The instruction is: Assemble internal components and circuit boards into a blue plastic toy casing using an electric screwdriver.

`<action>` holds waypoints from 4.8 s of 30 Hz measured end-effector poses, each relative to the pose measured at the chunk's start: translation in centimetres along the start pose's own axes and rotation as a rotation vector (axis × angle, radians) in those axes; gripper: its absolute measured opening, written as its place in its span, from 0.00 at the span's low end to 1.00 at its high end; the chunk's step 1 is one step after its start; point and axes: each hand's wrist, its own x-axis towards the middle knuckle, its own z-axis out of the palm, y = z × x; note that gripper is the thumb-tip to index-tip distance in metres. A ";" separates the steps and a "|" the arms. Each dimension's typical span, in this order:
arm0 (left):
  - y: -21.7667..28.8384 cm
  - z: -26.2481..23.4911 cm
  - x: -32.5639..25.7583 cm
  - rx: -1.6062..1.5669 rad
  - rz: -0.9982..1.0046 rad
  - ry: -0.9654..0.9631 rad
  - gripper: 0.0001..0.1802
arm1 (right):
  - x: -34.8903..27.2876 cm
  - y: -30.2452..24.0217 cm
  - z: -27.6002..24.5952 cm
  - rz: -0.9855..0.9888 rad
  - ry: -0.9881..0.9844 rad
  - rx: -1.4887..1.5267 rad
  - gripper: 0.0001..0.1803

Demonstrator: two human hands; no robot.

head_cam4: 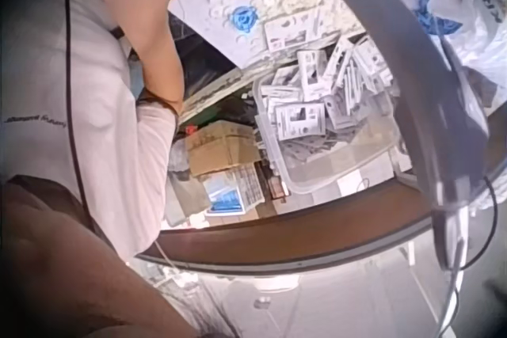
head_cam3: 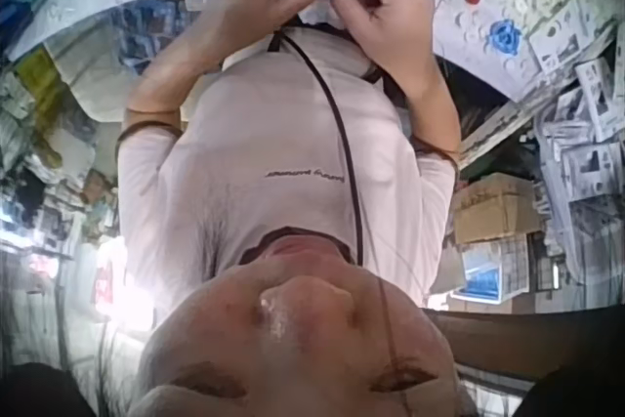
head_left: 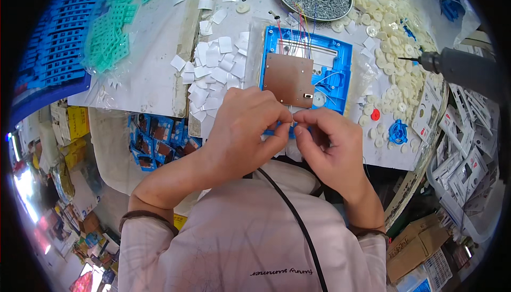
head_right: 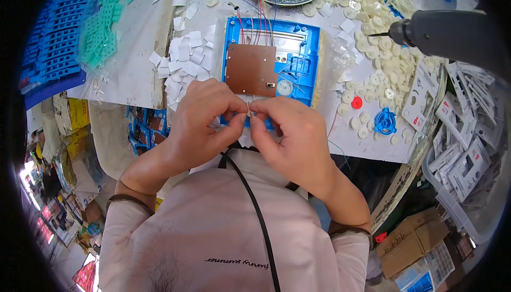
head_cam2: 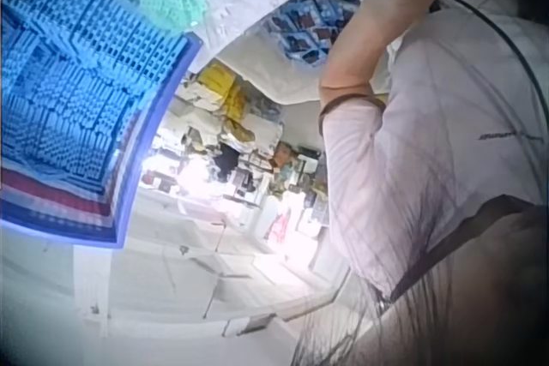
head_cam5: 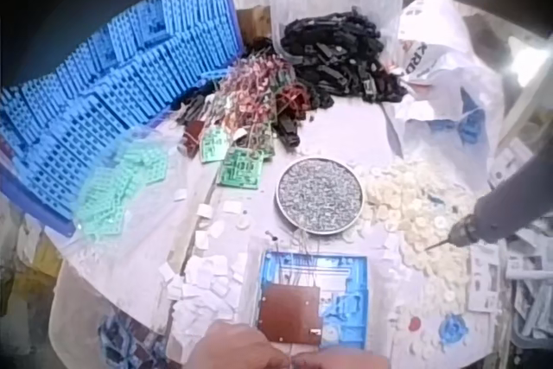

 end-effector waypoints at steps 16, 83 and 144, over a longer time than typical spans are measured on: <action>0.9 -0.2 0.3 -0.337 -0.271 -0.169 0.11 | 0.4 1.4 -0.9 0.195 -0.062 0.169 0.04; -1.3 0.6 -0.8 0.059 -0.074 0.147 0.10 | -0.3 0.2 -0.1 -0.334 -0.251 -0.715 0.28; -2.7 -3.3 -1.9 -0.525 -0.428 0.153 0.04 | 0.3 0.2 -0.4 -0.379 -0.270 -0.676 0.28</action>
